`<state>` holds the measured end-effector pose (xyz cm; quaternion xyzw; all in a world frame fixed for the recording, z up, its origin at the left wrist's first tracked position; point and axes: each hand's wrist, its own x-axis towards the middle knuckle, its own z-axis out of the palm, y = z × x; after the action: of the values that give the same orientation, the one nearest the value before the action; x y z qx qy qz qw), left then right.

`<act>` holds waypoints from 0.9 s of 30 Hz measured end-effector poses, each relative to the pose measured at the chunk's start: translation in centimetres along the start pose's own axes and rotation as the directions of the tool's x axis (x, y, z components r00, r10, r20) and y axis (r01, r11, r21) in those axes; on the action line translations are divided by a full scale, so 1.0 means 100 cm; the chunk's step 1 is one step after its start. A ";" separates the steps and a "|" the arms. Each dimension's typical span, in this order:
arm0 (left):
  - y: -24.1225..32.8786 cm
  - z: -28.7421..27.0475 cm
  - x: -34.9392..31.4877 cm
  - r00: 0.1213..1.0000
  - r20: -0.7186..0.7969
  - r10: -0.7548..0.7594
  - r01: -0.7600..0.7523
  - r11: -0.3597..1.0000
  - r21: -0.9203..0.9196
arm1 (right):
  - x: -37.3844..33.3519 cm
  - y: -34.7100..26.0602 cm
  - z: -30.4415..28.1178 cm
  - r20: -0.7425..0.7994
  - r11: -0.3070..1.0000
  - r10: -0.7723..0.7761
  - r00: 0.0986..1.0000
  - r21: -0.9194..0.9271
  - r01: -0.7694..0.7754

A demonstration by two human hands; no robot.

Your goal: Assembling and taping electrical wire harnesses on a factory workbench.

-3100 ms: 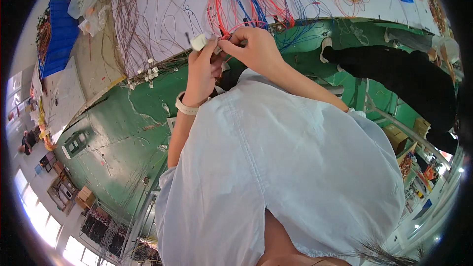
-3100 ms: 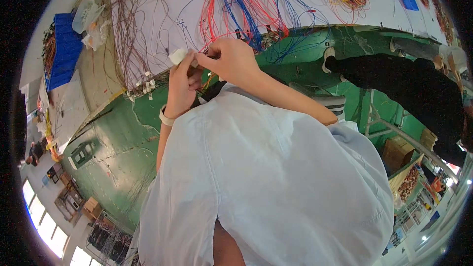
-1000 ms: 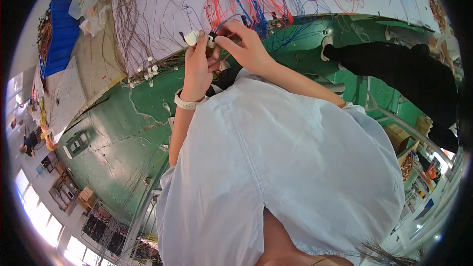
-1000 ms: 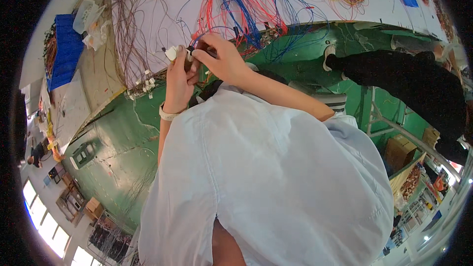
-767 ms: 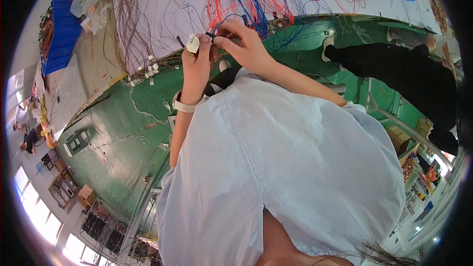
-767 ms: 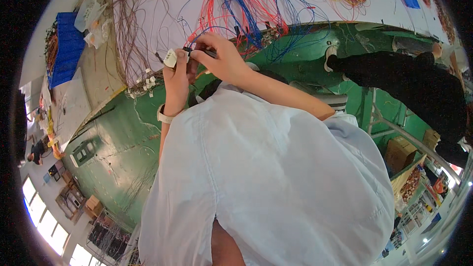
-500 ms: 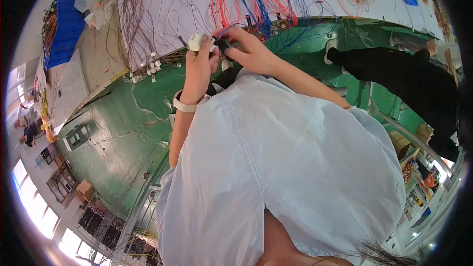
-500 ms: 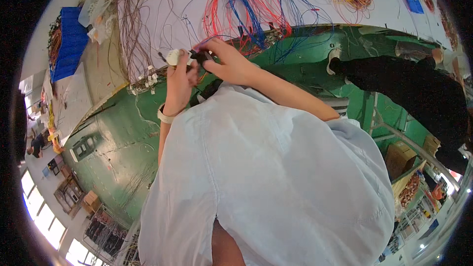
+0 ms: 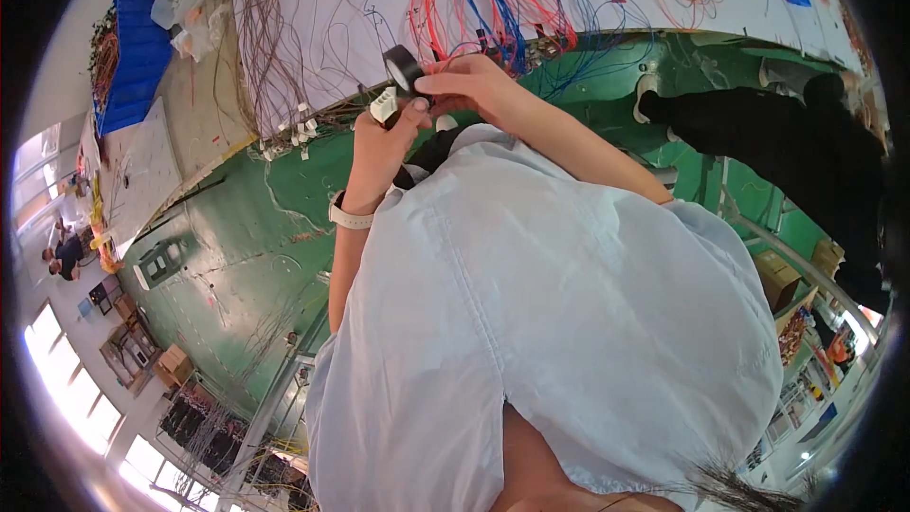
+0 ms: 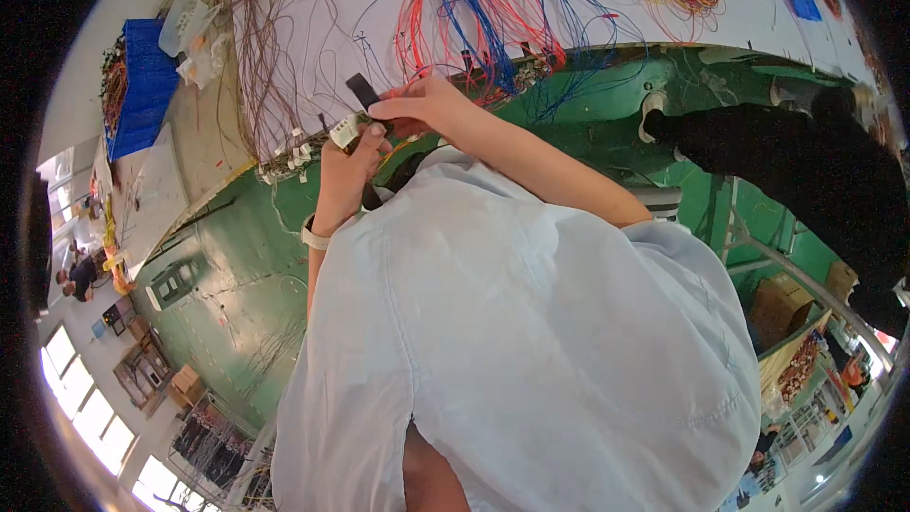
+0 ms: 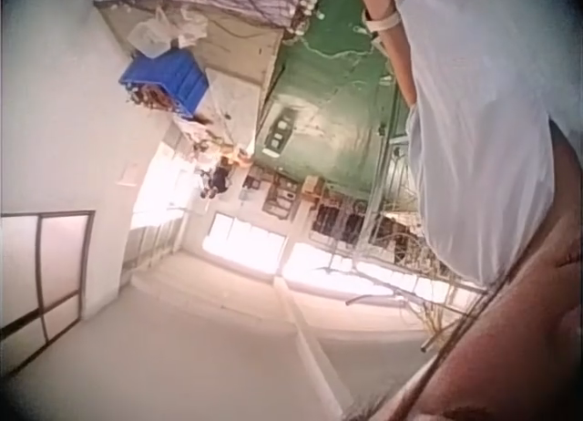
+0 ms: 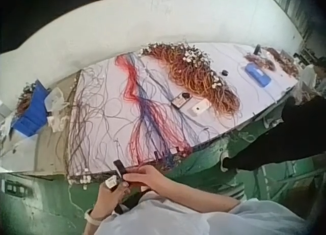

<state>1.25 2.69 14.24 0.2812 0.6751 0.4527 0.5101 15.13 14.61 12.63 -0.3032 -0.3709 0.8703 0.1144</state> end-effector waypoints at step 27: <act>-0.008 0.012 0.005 0.822 -0.125 0.556 -0.376 0.693 0.615 | -0.019 -0.025 -0.011 0.221 0.993 -0.017 0.975 -0.112 0.042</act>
<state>2.31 3.14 13.26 0.5103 0.7521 0.3850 0.1605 17.23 16.15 14.68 -0.2059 -0.4356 0.8737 0.0679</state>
